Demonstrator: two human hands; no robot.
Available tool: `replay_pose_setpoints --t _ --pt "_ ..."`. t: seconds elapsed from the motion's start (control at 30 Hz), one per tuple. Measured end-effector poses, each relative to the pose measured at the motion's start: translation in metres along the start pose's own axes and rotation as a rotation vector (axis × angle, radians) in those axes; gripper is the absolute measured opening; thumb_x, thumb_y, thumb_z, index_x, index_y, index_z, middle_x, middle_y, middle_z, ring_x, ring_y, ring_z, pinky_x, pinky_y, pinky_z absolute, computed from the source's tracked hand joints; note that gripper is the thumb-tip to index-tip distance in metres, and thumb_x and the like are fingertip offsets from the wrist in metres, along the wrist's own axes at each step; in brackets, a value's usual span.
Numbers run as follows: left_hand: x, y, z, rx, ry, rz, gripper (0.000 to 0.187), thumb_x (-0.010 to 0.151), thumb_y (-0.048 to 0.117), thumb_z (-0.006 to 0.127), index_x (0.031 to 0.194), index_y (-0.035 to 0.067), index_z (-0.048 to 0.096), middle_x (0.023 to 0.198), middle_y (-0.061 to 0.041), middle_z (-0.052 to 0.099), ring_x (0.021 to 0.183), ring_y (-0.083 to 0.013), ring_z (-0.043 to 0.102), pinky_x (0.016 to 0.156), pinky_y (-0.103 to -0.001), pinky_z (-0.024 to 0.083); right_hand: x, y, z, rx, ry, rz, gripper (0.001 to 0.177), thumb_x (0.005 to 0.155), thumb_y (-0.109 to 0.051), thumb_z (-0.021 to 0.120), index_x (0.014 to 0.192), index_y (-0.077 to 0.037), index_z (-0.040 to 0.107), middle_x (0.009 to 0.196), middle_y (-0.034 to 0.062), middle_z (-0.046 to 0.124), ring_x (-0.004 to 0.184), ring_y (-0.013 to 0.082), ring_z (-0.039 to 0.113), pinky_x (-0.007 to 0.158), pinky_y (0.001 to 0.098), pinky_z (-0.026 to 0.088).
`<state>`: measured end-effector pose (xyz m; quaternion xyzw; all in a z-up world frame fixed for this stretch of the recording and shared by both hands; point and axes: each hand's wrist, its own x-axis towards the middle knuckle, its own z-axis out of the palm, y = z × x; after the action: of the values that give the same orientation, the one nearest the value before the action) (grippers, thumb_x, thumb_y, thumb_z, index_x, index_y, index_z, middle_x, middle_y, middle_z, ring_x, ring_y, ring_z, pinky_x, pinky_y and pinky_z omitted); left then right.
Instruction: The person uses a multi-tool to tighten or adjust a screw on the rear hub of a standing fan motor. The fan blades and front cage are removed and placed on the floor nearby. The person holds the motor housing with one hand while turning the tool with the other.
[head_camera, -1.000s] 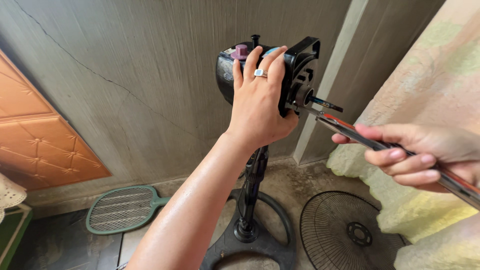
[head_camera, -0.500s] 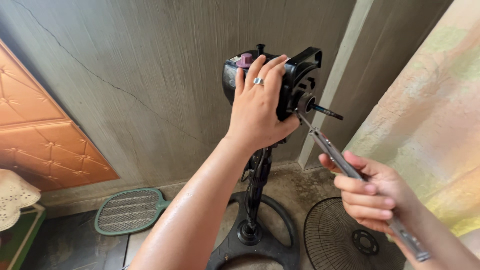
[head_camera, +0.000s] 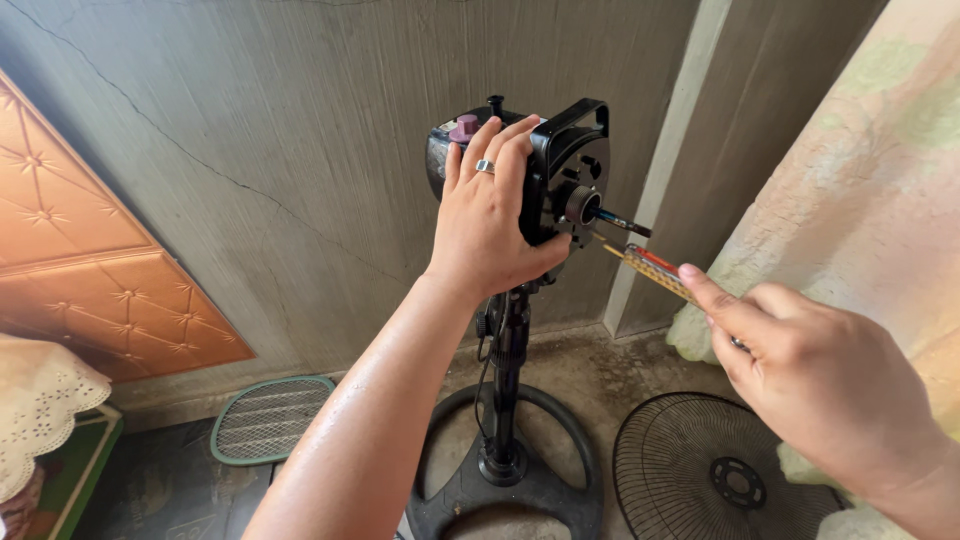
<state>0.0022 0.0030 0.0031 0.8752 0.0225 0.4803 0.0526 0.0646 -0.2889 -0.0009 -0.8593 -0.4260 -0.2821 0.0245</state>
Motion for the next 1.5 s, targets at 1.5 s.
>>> replay_pose_setpoints --t 1.5 --pt "-0.003 0.011 0.012 -0.09 0.156 0.01 0.09 0.063 0.023 0.084 0.139 0.002 0.043 0.152 -0.011 0.045 0.148 -0.0421 0.03 0.122 -0.068 0.018 0.053 0.011 -0.023 0.23 -0.53 0.224 0.053 0.102 -0.027 0.067 0.153 -0.03 0.055 0.064 0.0071 0.052 0.048 0.0149 0.046 0.044 0.0293 0.043"
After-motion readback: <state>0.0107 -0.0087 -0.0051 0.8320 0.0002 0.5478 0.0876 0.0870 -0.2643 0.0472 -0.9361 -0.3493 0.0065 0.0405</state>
